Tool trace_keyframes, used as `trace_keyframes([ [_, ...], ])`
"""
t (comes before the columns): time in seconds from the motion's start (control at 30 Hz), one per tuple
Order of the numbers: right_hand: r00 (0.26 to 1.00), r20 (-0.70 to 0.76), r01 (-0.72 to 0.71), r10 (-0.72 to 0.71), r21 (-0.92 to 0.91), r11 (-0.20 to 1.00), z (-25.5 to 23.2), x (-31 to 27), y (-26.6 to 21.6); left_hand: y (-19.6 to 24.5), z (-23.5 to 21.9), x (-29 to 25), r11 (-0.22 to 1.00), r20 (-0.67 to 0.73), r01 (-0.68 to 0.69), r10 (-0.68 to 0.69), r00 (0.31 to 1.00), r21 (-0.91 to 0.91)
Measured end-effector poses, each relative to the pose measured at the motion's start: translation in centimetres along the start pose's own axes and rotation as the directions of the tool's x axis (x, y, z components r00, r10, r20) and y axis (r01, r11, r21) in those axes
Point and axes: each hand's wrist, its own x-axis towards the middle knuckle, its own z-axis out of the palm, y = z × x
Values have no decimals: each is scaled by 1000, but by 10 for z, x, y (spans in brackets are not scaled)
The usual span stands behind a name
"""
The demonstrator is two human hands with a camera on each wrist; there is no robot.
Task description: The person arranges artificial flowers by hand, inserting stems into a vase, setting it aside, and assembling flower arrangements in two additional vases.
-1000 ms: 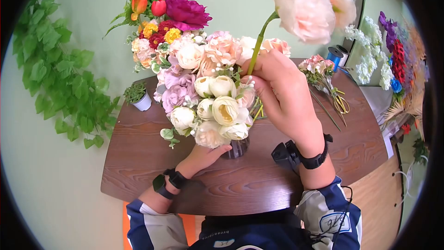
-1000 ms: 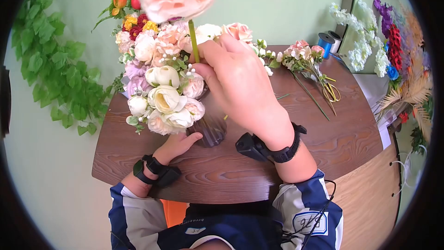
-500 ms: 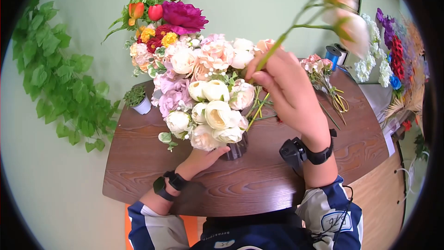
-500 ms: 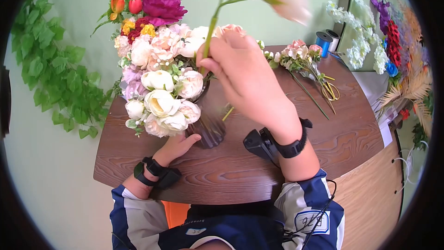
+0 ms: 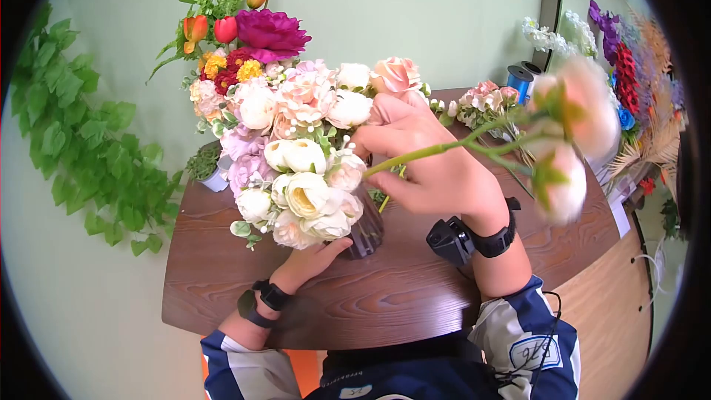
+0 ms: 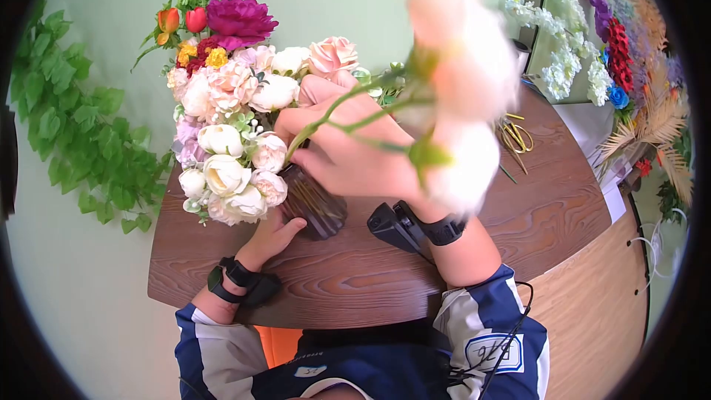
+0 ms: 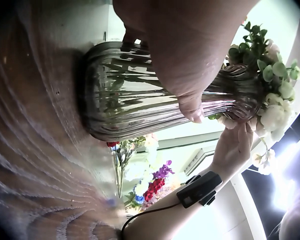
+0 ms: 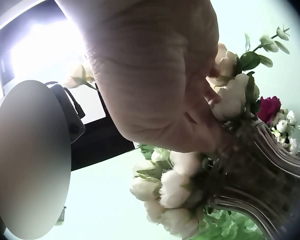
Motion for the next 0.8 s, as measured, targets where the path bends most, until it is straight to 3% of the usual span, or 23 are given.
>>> trace_keyframes([
  [0.1,992,128,8,5,-104,994,-6,8,-6,-6,2,-2,995,-72,-4,-4,997,-102],
  [0.17,997,60,40,-39,-16,999,1,6,2,-11,1,-5,998,2,-16,16,1000,-67],
  [0.23,991,126,54,-37,-131,990,-6,4,-2,-12,2,-1,999,-28,-39,39,999,-3],
  [0.37,984,116,144,-135,-74,987,-5,7,-3,-1,-2,-2,999,-5,-7,7,1000,-43],
  [0.47,993,97,66,-61,-46,997,2,6,5,10,-7,1,996,74,87,-87,993,-9],
  [0.57,997,-54,64,-61,57,996,19,-3,18,9,-6,2,999,46,24,-22,999,-27],
  [0.6,988,-34,-138,153,279,950,20,-6,16,5,-5,1,1000,54,11,-10,998,-10],
  [0.63,999,33,-44,42,35,998,2,4,7,3,-6,1,1000,64,-1,0,998,6],
  [0.67,1000,-26,-14,16,74,997,6,5,10,4,-7,1,998,90,60,-61,994,21],
  [0.73,996,-87,21,-11,109,994,13,5,16,10,-6,-1,998,60,40,-43,997,55],
  [0.8,991,-133,-14,17,20,1000,17,5,18,11,-5,1,996,31,14,-16,999,90],
])
